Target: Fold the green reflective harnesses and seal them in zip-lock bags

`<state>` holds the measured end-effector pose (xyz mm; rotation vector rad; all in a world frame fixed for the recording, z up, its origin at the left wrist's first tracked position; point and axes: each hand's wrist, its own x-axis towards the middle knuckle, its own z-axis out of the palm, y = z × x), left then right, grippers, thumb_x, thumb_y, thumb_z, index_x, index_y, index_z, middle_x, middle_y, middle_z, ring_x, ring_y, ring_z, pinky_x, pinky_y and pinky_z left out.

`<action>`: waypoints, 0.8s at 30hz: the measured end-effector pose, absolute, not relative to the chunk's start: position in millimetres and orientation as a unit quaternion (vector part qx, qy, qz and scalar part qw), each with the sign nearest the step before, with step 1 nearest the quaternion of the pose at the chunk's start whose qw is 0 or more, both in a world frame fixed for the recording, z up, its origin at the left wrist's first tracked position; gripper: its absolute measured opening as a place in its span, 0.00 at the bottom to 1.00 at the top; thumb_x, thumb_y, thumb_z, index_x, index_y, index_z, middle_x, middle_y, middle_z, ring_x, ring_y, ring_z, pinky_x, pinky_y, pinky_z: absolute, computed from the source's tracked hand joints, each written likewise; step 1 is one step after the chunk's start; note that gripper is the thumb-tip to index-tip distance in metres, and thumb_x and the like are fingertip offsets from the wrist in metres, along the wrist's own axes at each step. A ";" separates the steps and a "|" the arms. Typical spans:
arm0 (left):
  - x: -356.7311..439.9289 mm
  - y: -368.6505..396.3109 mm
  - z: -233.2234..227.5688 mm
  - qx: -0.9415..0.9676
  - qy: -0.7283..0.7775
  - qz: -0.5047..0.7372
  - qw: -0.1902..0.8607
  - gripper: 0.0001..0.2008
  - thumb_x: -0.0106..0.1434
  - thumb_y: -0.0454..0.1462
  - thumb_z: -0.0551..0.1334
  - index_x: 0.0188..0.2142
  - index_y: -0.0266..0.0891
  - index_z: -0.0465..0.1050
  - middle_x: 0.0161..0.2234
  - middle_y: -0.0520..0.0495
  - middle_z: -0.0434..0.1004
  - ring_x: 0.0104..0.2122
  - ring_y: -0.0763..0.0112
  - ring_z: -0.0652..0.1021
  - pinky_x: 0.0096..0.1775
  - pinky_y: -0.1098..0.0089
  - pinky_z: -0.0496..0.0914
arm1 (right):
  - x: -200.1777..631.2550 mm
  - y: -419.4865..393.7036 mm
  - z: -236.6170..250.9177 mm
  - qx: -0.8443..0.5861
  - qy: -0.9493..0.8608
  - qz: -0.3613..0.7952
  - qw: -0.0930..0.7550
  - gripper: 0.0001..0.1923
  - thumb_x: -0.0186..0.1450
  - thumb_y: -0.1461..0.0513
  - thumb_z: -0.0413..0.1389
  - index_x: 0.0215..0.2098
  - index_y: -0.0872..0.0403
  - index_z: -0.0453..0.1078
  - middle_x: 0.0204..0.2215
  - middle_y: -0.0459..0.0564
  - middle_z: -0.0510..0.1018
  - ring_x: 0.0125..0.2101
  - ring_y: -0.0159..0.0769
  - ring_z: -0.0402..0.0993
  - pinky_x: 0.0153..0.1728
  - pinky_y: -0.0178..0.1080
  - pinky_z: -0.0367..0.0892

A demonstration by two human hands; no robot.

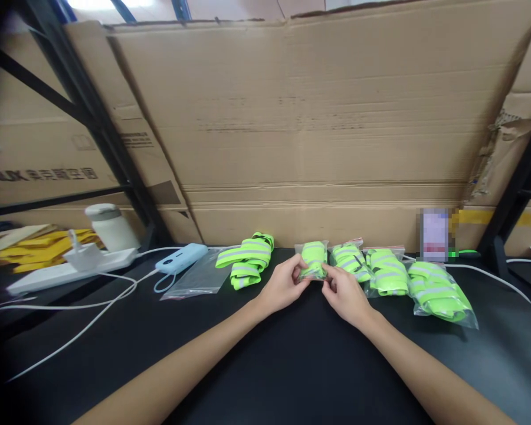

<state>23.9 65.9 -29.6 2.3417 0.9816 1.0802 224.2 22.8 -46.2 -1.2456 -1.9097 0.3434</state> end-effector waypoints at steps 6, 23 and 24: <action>23.2 66.3 -32.8 0.799 0.353 0.416 0.253 0.10 0.61 0.39 0.64 0.34 0.40 0.63 0.20 0.61 0.57 0.22 0.77 0.61 0.27 0.75 0.56 | 225.2 24.5 -47.5 -0.489 -0.742 0.152 0.433 0.28 0.58 0.69 0.51 0.56 0.57 0.72 0.29 0.45 0.74 0.26 0.32 0.68 0.36 0.38 0.69; 36.1 46.4 -25.3 0.776 0.364 0.446 0.259 0.17 0.53 0.40 0.69 0.32 0.42 0.59 0.20 0.61 0.58 0.21 0.77 0.62 0.25 0.75 0.57 | 212.4 18.8 -42.8 -0.500 -0.598 0.365 0.509 0.28 0.56 0.64 0.54 0.56 0.56 0.64 0.20 0.38 0.71 0.20 0.32 0.70 0.25 0.35 0.68; 35.9 44.7 -22.9 0.788 0.371 0.434 0.231 0.16 0.53 0.38 0.68 0.32 0.42 0.59 0.21 0.61 0.58 0.21 0.76 0.62 0.26 0.74 0.56 | 211.8 19.2 -42.9 -0.496 -0.597 0.374 0.508 0.28 0.55 0.65 0.54 0.55 0.56 0.65 0.20 0.38 0.71 0.20 0.32 0.70 0.25 0.35 0.68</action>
